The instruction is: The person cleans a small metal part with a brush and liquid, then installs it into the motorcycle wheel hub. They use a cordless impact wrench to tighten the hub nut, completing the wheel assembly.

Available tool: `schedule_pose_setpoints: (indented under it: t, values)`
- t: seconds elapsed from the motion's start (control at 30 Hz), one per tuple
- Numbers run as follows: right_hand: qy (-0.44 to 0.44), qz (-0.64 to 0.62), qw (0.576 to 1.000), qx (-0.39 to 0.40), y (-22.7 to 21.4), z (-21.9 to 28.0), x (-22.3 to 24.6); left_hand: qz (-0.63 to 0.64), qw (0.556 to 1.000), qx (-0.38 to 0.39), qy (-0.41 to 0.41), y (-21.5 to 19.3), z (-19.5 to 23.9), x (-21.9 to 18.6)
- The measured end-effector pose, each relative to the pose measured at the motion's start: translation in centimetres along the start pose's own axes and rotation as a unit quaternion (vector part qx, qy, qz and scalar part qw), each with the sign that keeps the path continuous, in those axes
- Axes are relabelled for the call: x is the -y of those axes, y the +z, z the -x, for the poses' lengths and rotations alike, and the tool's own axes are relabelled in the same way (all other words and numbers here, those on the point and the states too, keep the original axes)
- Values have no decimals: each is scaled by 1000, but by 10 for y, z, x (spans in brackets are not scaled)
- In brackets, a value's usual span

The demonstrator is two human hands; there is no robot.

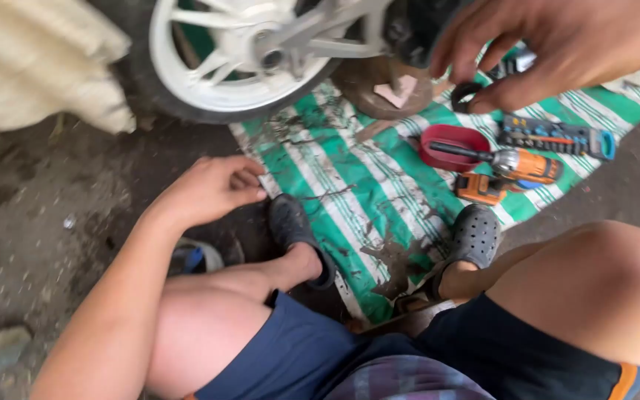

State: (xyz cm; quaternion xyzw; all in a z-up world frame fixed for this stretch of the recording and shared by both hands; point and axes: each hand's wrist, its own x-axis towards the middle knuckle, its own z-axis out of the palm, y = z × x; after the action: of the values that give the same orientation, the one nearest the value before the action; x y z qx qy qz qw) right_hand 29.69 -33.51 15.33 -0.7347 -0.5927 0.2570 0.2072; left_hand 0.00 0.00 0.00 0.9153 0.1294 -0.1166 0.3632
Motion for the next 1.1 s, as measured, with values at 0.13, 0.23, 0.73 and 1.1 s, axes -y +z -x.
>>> schedule_pose_setpoints:
  t: [0.13,0.23,0.73,1.1]
  values:
    - [-7,191,981,22,36,-56,98,44,994,-101,25,-6,6,38]
    - [-96,41,991,87,70,-90,101,75,985,-150,28,-11,14,49]
    - [-265,164,914,260,272,-311,92,52,955,-208,-203,-29,87,78]
    - [-127,-359,802,460,256,-383,139,116,873,-441,-171,0,221,29]
